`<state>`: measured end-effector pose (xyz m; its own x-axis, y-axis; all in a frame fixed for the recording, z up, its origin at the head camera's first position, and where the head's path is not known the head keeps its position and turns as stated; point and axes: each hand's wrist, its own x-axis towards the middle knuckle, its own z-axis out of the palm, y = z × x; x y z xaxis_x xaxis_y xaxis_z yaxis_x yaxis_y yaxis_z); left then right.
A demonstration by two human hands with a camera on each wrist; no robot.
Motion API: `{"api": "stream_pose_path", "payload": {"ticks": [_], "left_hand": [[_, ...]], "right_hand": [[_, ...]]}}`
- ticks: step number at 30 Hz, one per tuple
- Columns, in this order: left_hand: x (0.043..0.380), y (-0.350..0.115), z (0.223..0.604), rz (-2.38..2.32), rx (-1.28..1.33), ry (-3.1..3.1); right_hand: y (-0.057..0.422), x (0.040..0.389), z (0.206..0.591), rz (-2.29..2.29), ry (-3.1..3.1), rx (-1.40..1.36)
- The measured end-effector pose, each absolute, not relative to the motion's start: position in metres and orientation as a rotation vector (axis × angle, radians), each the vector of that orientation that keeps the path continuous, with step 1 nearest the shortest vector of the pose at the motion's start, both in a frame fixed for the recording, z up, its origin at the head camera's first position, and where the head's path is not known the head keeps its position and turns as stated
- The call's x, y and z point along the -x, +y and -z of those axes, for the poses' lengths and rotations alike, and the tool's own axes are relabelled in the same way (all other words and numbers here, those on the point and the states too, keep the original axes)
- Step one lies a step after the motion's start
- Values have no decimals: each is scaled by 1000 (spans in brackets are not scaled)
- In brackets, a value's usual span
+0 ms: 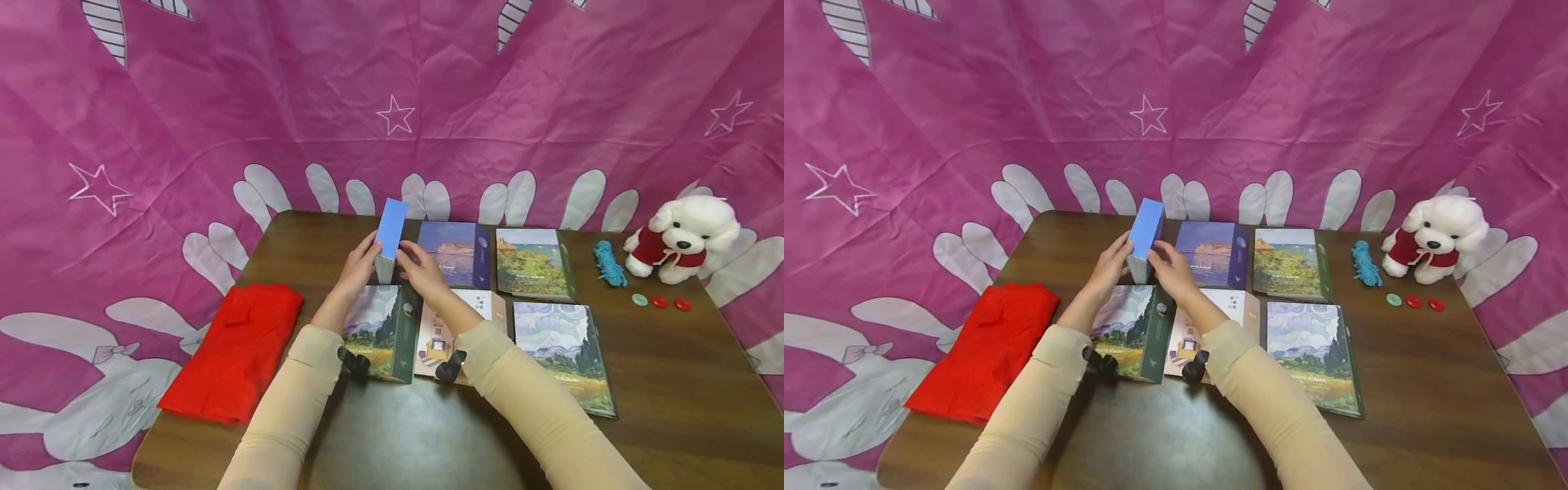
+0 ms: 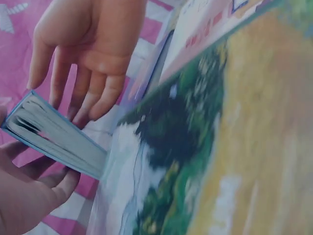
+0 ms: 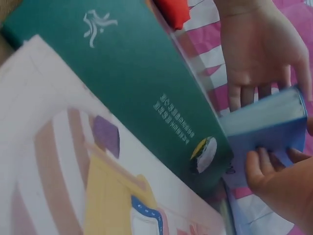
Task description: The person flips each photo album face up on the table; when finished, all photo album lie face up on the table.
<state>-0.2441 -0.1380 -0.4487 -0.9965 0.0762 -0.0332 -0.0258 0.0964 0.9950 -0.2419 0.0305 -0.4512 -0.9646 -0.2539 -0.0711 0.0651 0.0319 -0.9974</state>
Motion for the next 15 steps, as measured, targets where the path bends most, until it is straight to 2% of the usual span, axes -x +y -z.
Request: {"api": "stream_pose_path", "payload": {"ticks": [7, 15], "left_hand": [[246, -156, 454, -2241, 84, 2180], [257, -180, 466, -2140, 299, 2272]], "right_hand": [[29, 243, 462, 1667, 2135, 299], [34, 241, 467, 1567, 2168, 360]]}}
